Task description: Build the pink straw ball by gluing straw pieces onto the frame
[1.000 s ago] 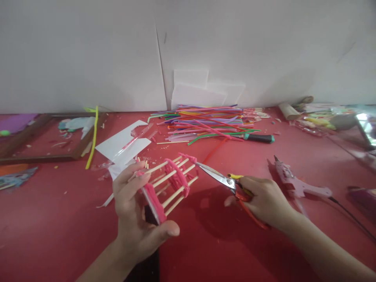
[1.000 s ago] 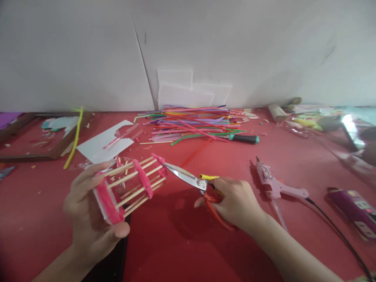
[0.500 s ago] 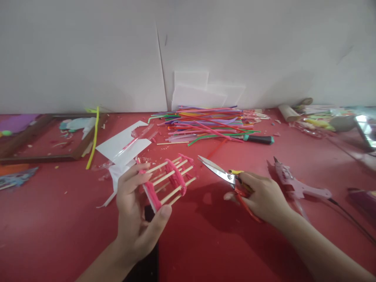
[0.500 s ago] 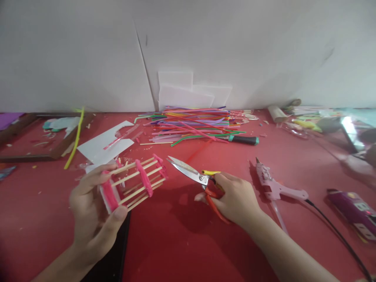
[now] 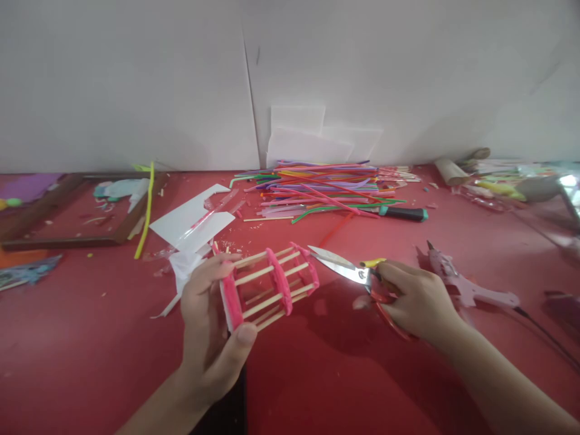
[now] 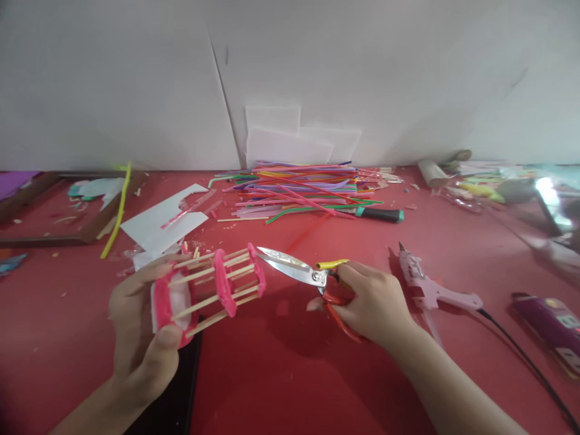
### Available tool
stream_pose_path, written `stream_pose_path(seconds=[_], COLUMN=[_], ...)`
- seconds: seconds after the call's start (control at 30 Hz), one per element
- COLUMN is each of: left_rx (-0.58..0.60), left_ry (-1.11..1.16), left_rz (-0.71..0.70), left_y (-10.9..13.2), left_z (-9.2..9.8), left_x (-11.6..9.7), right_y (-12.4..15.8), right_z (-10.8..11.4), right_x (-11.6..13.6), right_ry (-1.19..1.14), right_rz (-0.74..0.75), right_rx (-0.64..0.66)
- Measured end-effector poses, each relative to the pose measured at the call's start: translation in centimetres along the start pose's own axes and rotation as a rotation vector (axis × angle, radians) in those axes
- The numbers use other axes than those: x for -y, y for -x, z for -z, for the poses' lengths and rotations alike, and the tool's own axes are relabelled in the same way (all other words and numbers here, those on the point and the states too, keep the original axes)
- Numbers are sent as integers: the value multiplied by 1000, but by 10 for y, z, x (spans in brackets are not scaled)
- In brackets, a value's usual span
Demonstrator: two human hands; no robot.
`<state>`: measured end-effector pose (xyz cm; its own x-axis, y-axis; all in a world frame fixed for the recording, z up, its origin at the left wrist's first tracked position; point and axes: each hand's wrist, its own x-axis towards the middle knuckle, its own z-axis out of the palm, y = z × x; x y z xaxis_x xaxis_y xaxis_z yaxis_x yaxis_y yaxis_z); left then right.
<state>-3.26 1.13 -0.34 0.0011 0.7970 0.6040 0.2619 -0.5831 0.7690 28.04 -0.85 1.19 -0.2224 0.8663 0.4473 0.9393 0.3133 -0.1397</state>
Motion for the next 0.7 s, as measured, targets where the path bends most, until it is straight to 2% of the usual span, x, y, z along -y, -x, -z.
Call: stream_pose_path(seconds=[0.23,0.43,0.7], left_rx=[21,22,119], left_ry=[120,132,129], left_rz=[-17,1,-64], left_y=[0,-1,-2], left_z=[-2,-2,-1], left_x=[2,4,-1], right_y=[-1,0,1], right_z=[2,1,-1], right_x=[-1,0,-1], right_ry=[11,-7,16], right_rz=[9,9,16], right_rx=[-30,-29,-57])
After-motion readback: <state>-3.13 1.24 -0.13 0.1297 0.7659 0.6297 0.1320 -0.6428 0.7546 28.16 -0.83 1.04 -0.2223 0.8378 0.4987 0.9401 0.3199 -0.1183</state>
